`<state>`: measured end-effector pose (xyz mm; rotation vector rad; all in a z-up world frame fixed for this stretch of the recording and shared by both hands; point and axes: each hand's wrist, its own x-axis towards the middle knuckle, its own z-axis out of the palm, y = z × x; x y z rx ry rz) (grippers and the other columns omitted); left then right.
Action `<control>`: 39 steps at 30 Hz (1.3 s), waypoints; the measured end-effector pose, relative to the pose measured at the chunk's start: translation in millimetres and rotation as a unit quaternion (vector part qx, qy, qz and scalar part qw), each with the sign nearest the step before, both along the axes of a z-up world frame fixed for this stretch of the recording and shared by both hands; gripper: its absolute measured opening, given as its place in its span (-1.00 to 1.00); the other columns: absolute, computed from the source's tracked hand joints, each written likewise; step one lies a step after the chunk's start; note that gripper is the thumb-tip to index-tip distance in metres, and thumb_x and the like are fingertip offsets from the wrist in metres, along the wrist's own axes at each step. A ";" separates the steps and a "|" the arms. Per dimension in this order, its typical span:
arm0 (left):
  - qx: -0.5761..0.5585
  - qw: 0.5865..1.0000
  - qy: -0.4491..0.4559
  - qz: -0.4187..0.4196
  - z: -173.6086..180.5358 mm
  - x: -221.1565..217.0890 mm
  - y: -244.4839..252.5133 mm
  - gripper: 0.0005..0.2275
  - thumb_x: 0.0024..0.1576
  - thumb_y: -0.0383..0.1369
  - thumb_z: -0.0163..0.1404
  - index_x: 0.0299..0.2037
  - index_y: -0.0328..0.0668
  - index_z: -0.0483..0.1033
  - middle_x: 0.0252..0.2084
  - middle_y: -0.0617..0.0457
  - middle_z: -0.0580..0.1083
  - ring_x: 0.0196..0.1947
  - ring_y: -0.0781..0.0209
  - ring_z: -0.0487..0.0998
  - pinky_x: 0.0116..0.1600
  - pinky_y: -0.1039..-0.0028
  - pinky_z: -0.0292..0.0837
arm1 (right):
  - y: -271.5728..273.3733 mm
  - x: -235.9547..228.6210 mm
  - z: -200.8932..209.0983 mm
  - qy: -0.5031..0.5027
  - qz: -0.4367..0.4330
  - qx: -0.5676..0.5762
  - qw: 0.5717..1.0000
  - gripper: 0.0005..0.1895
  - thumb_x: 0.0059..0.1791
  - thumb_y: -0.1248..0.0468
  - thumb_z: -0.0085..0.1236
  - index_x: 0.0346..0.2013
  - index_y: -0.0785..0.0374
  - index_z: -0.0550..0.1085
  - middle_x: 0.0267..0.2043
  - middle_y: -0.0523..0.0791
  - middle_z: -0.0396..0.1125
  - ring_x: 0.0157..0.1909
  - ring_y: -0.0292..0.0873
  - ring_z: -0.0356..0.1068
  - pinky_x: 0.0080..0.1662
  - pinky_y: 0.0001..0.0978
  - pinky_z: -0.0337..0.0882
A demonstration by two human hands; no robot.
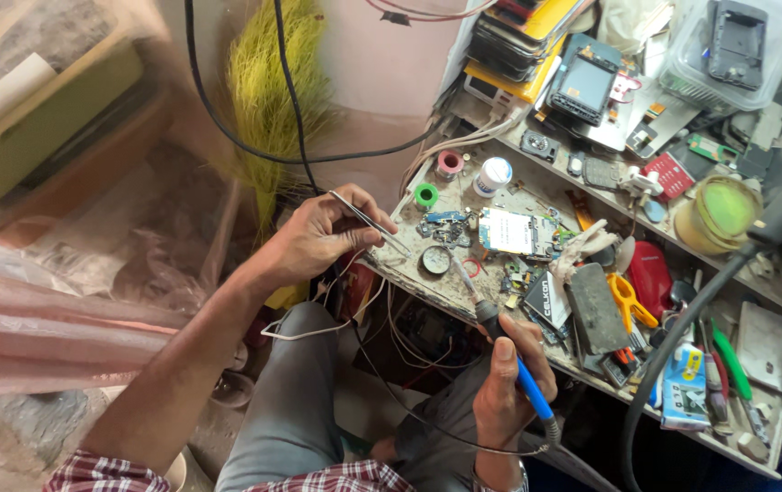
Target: The person sits on the floor and uses a soldering iron to work on a small electronic circuit board. They then use a utility knife to strip the insulation from a small wire. The workspace is cluttered with various tools and electronic components.
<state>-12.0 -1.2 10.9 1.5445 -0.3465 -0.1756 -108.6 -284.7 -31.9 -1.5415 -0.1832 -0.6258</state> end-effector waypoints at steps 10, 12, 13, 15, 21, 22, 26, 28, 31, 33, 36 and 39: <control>0.067 0.997 -0.029 0.007 14.8 -3.5 -11.0 -0.89 0.26 -0.44 0.02 -0.09 -0.26 0.37 -0.03 0.04 0.61 -0.02 0.37 0.57 0.07 0.50 0.51 | -4.1 -5.6 -0.9 -0.045 0.037 -0.003 0.998 -0.61 0.15 0.23 0.11 0.20 0.41 0.40 0.13 0.07 0.41 0.13 -0.04 0.51 0.18 -0.25 0.54; 0.084 0.996 -0.025 0.015 21.8 -7.0 -13.6 -0.89 0.26 -0.44 0.03 -0.08 -0.26 0.39 -0.05 0.04 0.61 -0.04 0.36 0.56 0.05 0.49 0.50 | -4.6 -2.5 0.5 -0.061 0.027 -0.065 0.996 -0.62 0.17 0.24 0.09 0.24 0.37 0.39 0.07 0.07 0.49 0.10 -0.08 0.54 0.15 -0.30 0.55; 0.087 0.996 -0.012 0.017 25.8 -9.2 -14.2 -0.88 0.26 -0.44 0.02 -0.08 -0.25 0.40 -0.07 0.04 0.60 -0.05 0.36 0.56 0.04 0.49 0.51 | -5.1 -2.4 2.2 -0.066 0.008 -0.100 0.993 -0.63 0.17 0.26 0.09 0.23 0.35 0.40 0.05 0.06 0.50 0.06 -0.10 0.55 0.10 -0.32 0.55; 0.068 0.997 -0.016 0.011 33.4 -9.0 -19.3 -0.87 0.25 -0.43 0.02 -0.07 -0.24 0.38 -0.07 0.06 0.60 -0.04 0.36 0.57 0.05 0.49 0.52 | -6.7 -1.4 8.4 -0.078 -0.035 -0.170 0.982 -0.66 0.15 0.29 0.11 0.22 0.30 0.42 0.01 0.02 0.53 -0.02 -0.14 0.57 0.00 -0.36 0.56; 0.003 0.995 -0.074 -0.064 34.6 -5.3 -58.9 -0.87 0.26 -0.44 0.03 -0.05 -0.23 0.39 -0.05 0.07 0.57 0.02 0.31 0.59 0.13 0.46 0.52 | -13.8 -1.6 33.4 -0.088 -0.112 -0.301 0.943 -0.73 0.11 0.42 0.16 0.11 0.23 0.48 -0.09 -0.01 0.52 -0.13 -0.09 0.55 -0.06 -0.33 0.51; -0.002 0.993 -0.089 -0.075 32.2 -4.8 -71.7 -0.88 0.27 -0.45 0.03 -0.04 -0.24 0.40 -0.04 0.05 0.56 0.02 0.29 0.58 0.13 0.45 0.50 | -13.7 0.8 36.9 -0.106 -0.125 -0.324 0.932 -0.75 0.10 0.42 0.17 0.09 0.25 0.48 -0.09 0.00 0.51 -0.12 -0.05 0.53 -0.05 -0.29 0.50; 0.052 0.982 -0.155 -0.093 26.5 -1.6 -97.6 -0.86 0.26 -0.45 0.04 -0.05 -0.27 0.40 -0.09 0.04 0.55 0.02 0.29 0.59 0.14 0.47 0.51 | -16.7 9.5 43.4 -0.135 -0.142 -0.366 0.910 -0.76 0.07 0.46 0.21 0.02 0.28 0.47 -0.12 0.03 0.48 -0.10 0.05 0.50 -0.04 -0.20 0.48; 0.064 0.983 -0.146 -0.090 25.0 -1.2 -106.9 -0.88 0.27 -0.44 0.05 -0.06 -0.27 0.42 -0.14 0.04 0.56 -0.06 0.30 0.60 0.08 0.48 0.52 | -19.8 12.4 45.0 -0.140 -0.130 -0.368 0.910 -0.75 0.04 0.49 0.22 0.00 0.28 0.46 -0.13 0.03 0.48 -0.12 0.05 0.49 -0.02 -0.18 0.46; 0.038 0.986 -0.129 -0.094 23.1 -1.7 -110.9 -0.89 0.28 -0.44 0.04 -0.06 -0.27 0.41 -0.15 0.06 0.56 -0.07 0.33 0.61 0.06 0.49 0.54 | -21.0 19.0 42.7 -0.153 -0.104 -0.382 0.905 -0.73 0.02 0.52 0.21 -0.01 0.28 0.44 -0.16 0.01 0.49 -0.15 0.01 0.50 0.05 -0.16 0.41; 0.031 0.986 -0.137 -0.093 21.1 -1.9 -111.7 -0.89 0.28 -0.45 0.03 -0.06 -0.28 0.41 -0.15 0.06 0.55 -0.07 0.33 0.59 0.07 0.49 0.53 | -21.5 21.2 39.0 -0.150 -0.083 -0.389 0.905 -0.72 0.02 0.53 0.19 -0.02 0.27 0.42 -0.19 -0.03 0.49 -0.15 -0.03 0.51 0.10 -0.14 0.38; 0.047 0.985 -0.141 -0.082 19.5 -1.2 -110.7 -0.89 0.28 -0.45 0.04 -0.05 -0.28 0.44 -0.16 0.04 0.54 -0.09 0.32 0.58 0.06 0.49 0.51 | -20.5 19.9 34.2 -0.120 -0.096 -0.412 0.898 -0.73 0.01 0.53 0.19 -0.02 0.29 0.41 -0.25 -0.04 0.49 -0.20 -0.04 0.50 0.12 -0.12 0.33; 0.036 0.990 -0.114 -0.077 20.4 -1.4 -109.4 -0.88 0.27 -0.44 0.03 -0.04 -0.27 0.43 -0.14 0.05 0.54 -0.09 0.35 0.57 0.05 0.51 0.50 | -20.2 19.8 33.2 -0.096 -0.113 -0.399 0.905 -0.72 0.02 0.53 0.19 -0.02 0.27 0.42 -0.34 -0.04 0.47 -0.29 -0.04 0.48 0.17 -0.09 0.35</control>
